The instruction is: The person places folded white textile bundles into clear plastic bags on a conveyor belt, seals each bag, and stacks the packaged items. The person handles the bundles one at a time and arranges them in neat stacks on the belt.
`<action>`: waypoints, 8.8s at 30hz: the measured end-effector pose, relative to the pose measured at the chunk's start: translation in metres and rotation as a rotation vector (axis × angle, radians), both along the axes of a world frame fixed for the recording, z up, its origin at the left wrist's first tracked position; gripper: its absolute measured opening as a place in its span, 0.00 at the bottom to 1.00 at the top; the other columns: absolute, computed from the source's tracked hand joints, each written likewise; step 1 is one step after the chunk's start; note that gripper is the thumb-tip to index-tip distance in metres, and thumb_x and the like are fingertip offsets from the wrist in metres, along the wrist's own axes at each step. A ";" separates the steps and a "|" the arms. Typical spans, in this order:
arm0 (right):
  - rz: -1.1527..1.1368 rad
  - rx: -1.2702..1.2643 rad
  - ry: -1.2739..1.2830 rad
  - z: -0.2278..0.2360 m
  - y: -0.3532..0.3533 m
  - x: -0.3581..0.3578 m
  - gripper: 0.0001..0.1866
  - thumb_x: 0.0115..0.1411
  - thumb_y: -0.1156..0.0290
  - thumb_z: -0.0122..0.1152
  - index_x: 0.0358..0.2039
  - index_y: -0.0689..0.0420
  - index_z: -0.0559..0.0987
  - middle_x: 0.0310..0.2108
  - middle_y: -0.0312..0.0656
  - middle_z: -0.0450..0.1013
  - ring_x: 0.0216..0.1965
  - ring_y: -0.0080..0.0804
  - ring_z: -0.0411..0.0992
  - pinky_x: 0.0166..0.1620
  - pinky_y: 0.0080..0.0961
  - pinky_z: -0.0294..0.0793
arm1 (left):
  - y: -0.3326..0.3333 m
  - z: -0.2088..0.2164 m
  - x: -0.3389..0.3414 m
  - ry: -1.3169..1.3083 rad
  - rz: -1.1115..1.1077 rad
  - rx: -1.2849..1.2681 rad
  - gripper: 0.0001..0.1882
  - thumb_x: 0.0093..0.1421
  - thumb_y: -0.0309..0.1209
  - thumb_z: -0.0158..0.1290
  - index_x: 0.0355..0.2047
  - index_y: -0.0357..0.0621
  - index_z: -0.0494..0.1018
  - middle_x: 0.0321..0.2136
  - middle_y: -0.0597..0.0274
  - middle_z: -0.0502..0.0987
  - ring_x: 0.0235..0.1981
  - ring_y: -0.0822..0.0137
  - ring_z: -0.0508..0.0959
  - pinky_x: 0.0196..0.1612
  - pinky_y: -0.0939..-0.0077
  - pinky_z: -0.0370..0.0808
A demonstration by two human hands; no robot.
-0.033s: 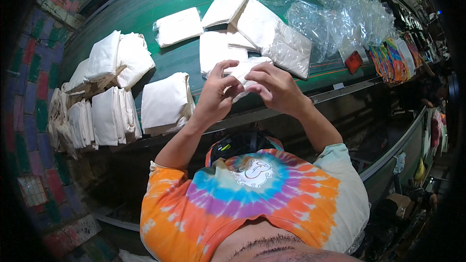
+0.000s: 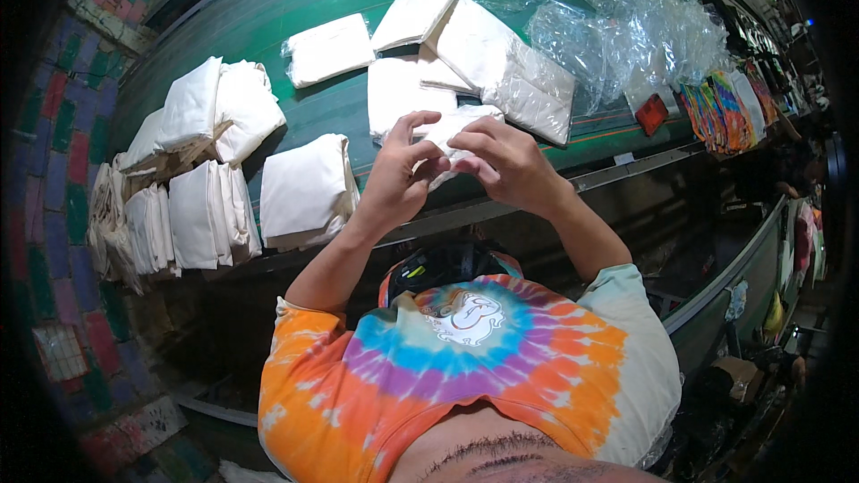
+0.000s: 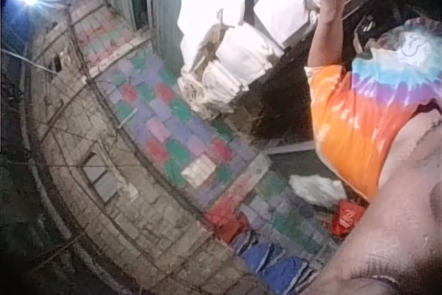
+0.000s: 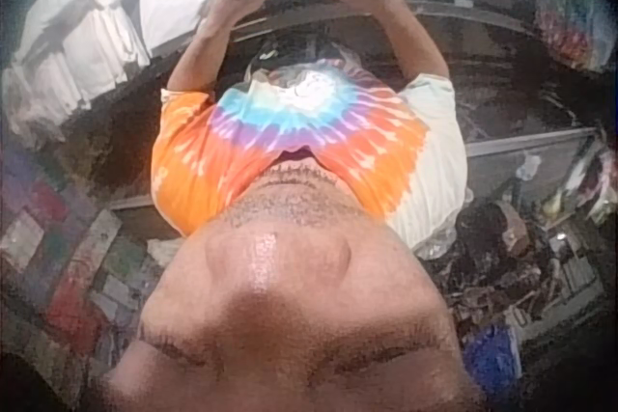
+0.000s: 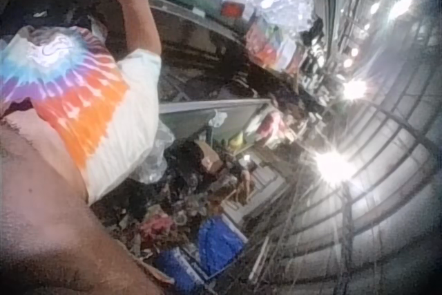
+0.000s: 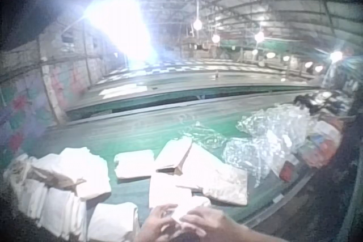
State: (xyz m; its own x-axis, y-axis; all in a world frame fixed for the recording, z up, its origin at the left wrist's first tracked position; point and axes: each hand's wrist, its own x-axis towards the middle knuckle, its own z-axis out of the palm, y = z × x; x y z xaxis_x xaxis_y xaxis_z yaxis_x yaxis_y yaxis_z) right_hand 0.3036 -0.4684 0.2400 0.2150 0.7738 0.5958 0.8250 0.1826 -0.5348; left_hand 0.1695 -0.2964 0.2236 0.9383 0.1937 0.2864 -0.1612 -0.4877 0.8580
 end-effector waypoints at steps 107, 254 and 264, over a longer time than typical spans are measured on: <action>-0.042 0.052 1.620 -0.126 0.033 0.059 0.25 0.63 0.74 0.62 0.59 0.68 0.69 0.50 0.47 0.76 0.49 0.34 0.78 0.56 0.33 0.79 | 0.155 0.056 -0.135 -0.986 0.218 -0.851 0.20 0.73 0.44 0.47 0.58 0.47 0.67 0.65 0.51 0.68 0.68 0.52 0.66 0.69 0.35 0.62; -0.407 -0.622 0.877 -0.236 0.045 0.033 0.20 0.58 0.78 0.64 0.49 0.61 0.68 0.31 0.46 0.77 0.33 0.32 0.79 0.36 0.29 0.78 | 0.000 -0.227 0.050 0.452 0.533 0.522 0.44 0.50 0.41 0.68 0.67 0.52 0.65 0.68 0.51 0.60 0.72 0.47 0.55 0.67 0.30 0.53; -0.078 -0.268 1.072 -0.199 0.061 0.008 0.19 0.58 0.80 0.63 0.48 0.61 0.68 0.33 0.50 0.79 0.38 0.34 0.80 0.40 0.29 0.77 | 0.020 -0.246 0.053 0.637 0.414 0.428 0.47 0.56 0.42 0.64 0.73 0.49 0.55 0.75 0.58 0.51 0.76 0.49 0.47 0.68 0.22 0.45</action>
State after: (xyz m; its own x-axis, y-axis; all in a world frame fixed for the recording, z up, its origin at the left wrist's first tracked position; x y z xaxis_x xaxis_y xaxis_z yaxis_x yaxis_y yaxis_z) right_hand 0.3116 -0.4074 0.0407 0.5731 0.8117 -0.1131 -0.0848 -0.0785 -0.9933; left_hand 0.2224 -0.2764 -0.0228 0.8226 0.5505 -0.1425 0.5485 -0.7020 0.4543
